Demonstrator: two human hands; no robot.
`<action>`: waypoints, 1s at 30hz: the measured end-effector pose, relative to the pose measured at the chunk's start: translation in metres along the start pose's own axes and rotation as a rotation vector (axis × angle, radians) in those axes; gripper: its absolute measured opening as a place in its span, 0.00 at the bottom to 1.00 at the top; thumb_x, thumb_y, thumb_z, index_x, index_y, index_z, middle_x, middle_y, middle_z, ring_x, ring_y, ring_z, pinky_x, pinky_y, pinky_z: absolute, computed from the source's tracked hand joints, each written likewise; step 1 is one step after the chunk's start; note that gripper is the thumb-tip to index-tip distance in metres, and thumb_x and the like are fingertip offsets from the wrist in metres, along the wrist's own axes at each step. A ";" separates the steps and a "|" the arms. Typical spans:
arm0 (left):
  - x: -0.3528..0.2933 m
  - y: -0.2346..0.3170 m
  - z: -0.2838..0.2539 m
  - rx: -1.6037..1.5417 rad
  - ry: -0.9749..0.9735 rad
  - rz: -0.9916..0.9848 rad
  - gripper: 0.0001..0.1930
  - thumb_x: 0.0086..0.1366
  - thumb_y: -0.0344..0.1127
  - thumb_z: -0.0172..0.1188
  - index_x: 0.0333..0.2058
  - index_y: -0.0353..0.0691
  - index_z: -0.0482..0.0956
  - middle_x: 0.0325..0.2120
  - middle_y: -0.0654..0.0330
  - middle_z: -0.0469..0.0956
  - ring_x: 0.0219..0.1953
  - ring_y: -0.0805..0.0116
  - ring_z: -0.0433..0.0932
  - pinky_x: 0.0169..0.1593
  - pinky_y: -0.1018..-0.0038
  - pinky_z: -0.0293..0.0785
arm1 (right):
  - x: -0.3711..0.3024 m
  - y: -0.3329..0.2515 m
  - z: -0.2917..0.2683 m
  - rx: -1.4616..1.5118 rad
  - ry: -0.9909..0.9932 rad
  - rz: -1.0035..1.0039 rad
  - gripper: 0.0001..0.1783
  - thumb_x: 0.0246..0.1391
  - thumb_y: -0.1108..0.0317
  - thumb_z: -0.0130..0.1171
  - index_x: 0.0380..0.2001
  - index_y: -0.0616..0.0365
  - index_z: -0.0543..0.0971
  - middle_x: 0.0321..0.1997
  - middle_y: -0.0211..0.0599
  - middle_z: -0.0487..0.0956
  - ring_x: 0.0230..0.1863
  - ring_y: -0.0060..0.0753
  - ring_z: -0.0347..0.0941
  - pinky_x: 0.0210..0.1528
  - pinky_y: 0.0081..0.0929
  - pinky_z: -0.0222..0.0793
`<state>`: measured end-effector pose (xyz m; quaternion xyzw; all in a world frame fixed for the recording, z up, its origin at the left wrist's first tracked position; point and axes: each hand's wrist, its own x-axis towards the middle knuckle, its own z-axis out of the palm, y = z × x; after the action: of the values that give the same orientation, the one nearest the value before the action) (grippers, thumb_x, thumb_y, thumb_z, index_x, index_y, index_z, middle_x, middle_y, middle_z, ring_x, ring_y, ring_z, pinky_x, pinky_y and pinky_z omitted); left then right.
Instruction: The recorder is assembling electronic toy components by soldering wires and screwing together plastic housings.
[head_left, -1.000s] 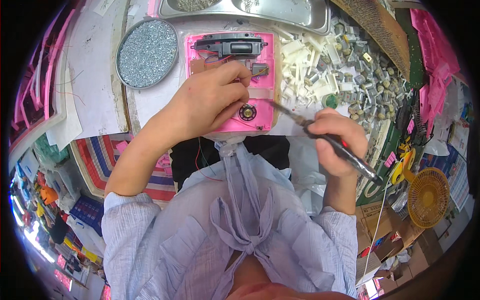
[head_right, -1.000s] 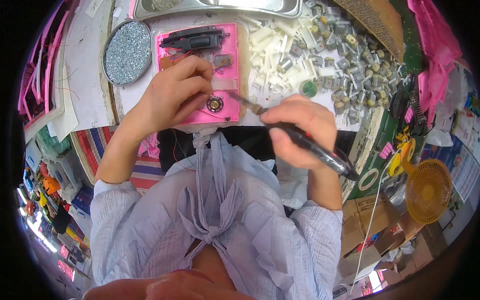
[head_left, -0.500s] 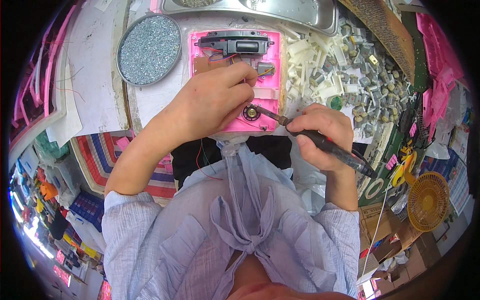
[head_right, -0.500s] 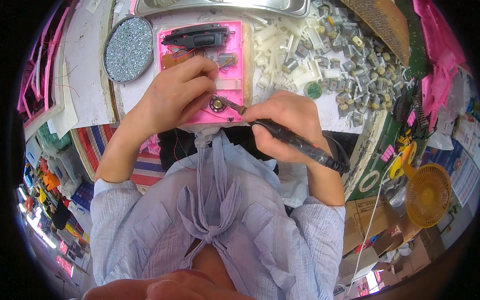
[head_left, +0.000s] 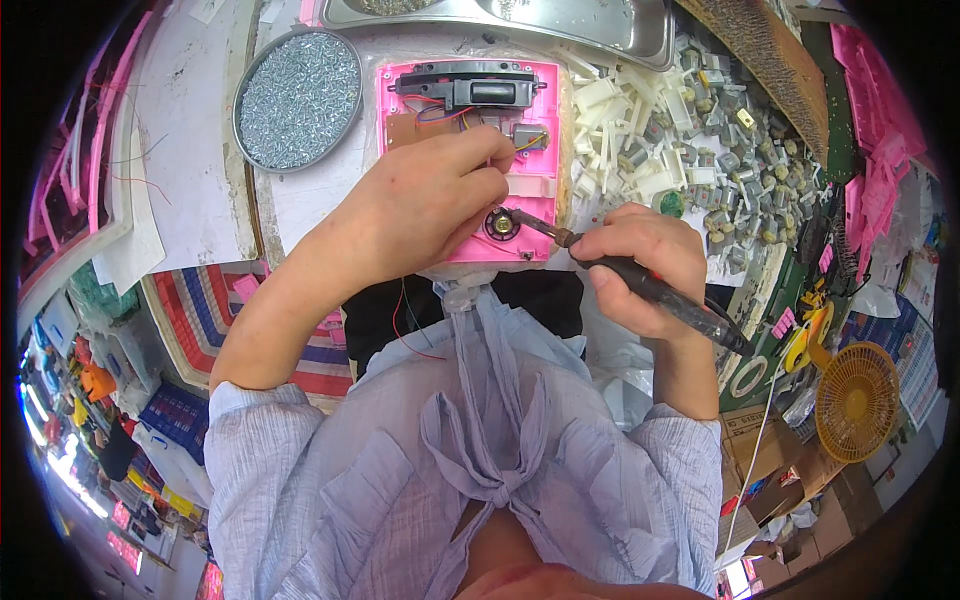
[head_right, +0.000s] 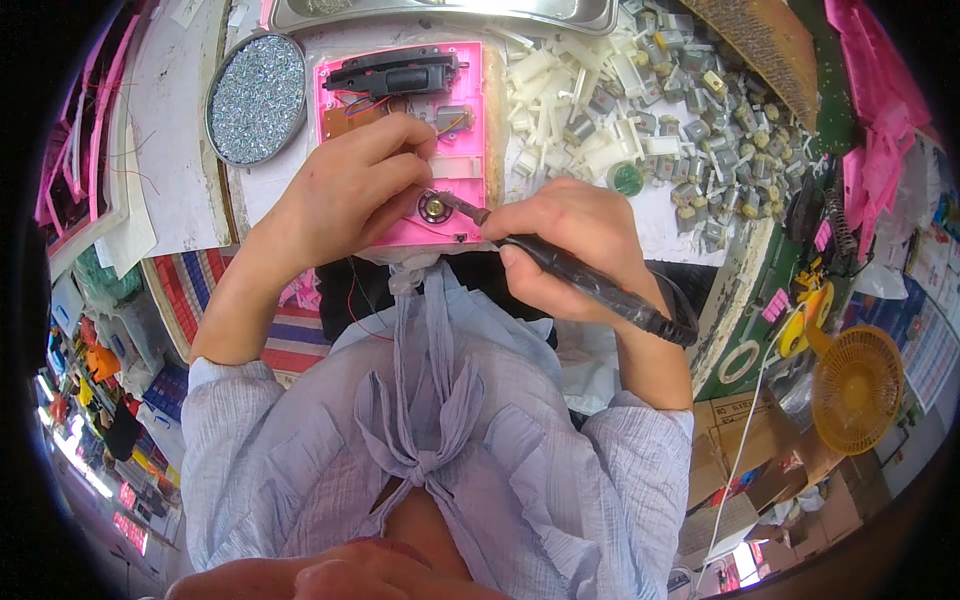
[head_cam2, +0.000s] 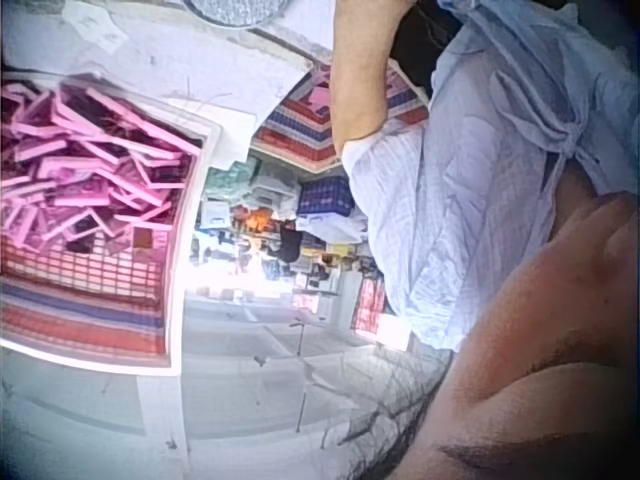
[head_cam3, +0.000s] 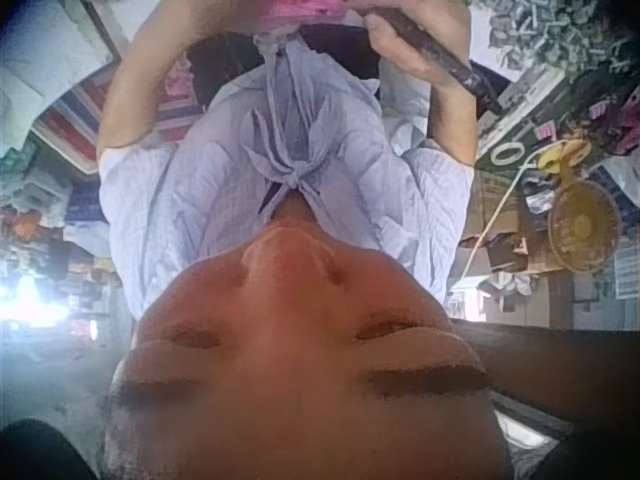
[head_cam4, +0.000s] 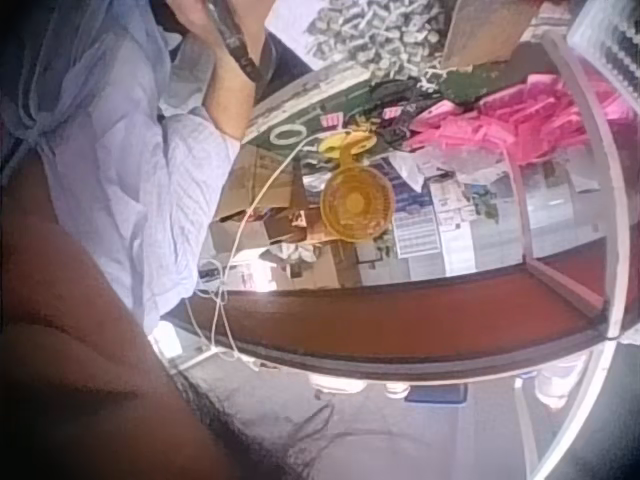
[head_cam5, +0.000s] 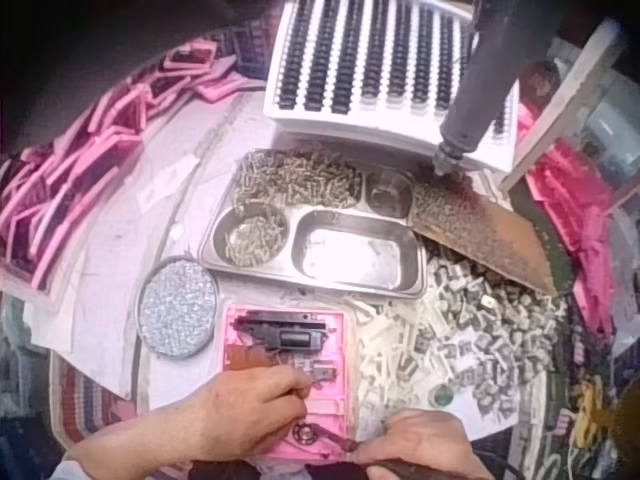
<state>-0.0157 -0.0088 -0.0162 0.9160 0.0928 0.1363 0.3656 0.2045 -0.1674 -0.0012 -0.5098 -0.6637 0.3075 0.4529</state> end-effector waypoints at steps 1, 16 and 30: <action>0.000 0.000 0.000 0.002 0.004 0.004 0.12 0.52 0.23 0.68 0.35 0.37 0.76 0.41 0.56 0.76 0.42 0.54 0.79 0.42 0.65 0.78 | 0.000 0.000 -0.001 0.002 0.007 -0.009 0.11 0.46 0.71 0.66 0.34 0.63 0.83 0.27 0.39 0.83 0.24 0.39 0.76 0.30 0.33 0.72; -0.001 0.001 -0.003 0.022 -0.036 -0.008 0.11 0.54 0.25 0.68 0.36 0.38 0.77 0.41 0.57 0.76 0.42 0.54 0.79 0.42 0.64 0.78 | -0.004 -0.007 -0.007 0.041 0.031 0.055 0.13 0.42 0.76 0.66 0.35 0.60 0.83 0.27 0.39 0.83 0.24 0.40 0.78 0.30 0.33 0.73; -0.002 0.002 0.001 0.102 -0.030 0.012 0.10 0.54 0.26 0.68 0.35 0.40 0.78 0.44 0.57 0.77 0.42 0.55 0.81 0.40 0.64 0.80 | 0.000 -0.005 -0.001 0.033 0.006 0.062 0.12 0.41 0.76 0.66 0.34 0.59 0.84 0.28 0.38 0.84 0.25 0.40 0.79 0.32 0.32 0.73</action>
<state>-0.0168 -0.0112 -0.0162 0.9359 0.0887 0.1200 0.3190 0.2038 -0.1686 0.0038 -0.5234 -0.6411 0.3309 0.4534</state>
